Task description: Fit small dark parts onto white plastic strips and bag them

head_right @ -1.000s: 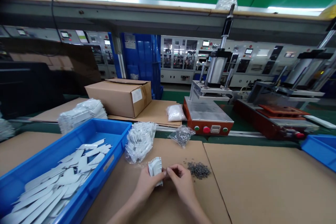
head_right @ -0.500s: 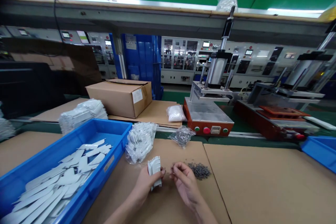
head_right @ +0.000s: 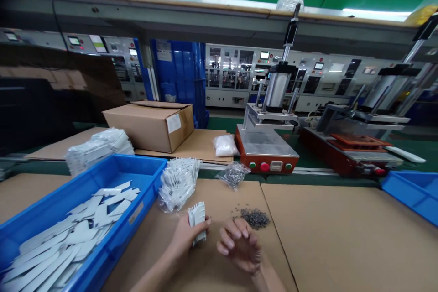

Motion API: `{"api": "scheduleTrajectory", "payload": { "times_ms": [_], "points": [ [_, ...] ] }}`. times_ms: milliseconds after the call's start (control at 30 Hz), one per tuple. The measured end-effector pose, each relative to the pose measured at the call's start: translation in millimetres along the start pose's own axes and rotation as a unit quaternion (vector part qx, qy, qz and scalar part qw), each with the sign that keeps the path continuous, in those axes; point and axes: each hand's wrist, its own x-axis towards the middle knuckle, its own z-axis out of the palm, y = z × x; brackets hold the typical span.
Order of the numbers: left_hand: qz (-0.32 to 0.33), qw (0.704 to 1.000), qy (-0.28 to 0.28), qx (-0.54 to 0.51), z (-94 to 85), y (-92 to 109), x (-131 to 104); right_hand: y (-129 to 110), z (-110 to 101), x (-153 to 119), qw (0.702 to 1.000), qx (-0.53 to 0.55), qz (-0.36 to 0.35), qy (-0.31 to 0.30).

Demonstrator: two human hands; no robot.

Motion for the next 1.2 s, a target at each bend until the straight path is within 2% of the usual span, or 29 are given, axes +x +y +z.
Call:
{"api": "scheduleTrajectory", "payload": {
  "times_ms": [200, 367, 667, 1200],
  "points": [
    [0.007, 1.0, 0.002, -0.008, 0.0, -2.8, -0.2, 2.9, -2.0, 3.5, 0.998, -0.038, 0.02, 0.047],
    [0.005, 1.0, 0.018, -0.012, -0.2, -4.1, 0.2, 5.6, 1.2, 6.9, 0.998, -0.044, 0.044, 0.029],
    [0.005, 1.0, 0.01, -0.009, 0.1, -3.8, -0.4, 5.5, 10.6, 8.3, 0.997, -0.065, 0.023, 0.045],
    [0.012, 1.0, -0.001, 0.002, 1.7, -2.9, -2.4, 3.5, 16.3, 8.4, 0.997, -0.059, 0.036, 0.022]
  ]
}}
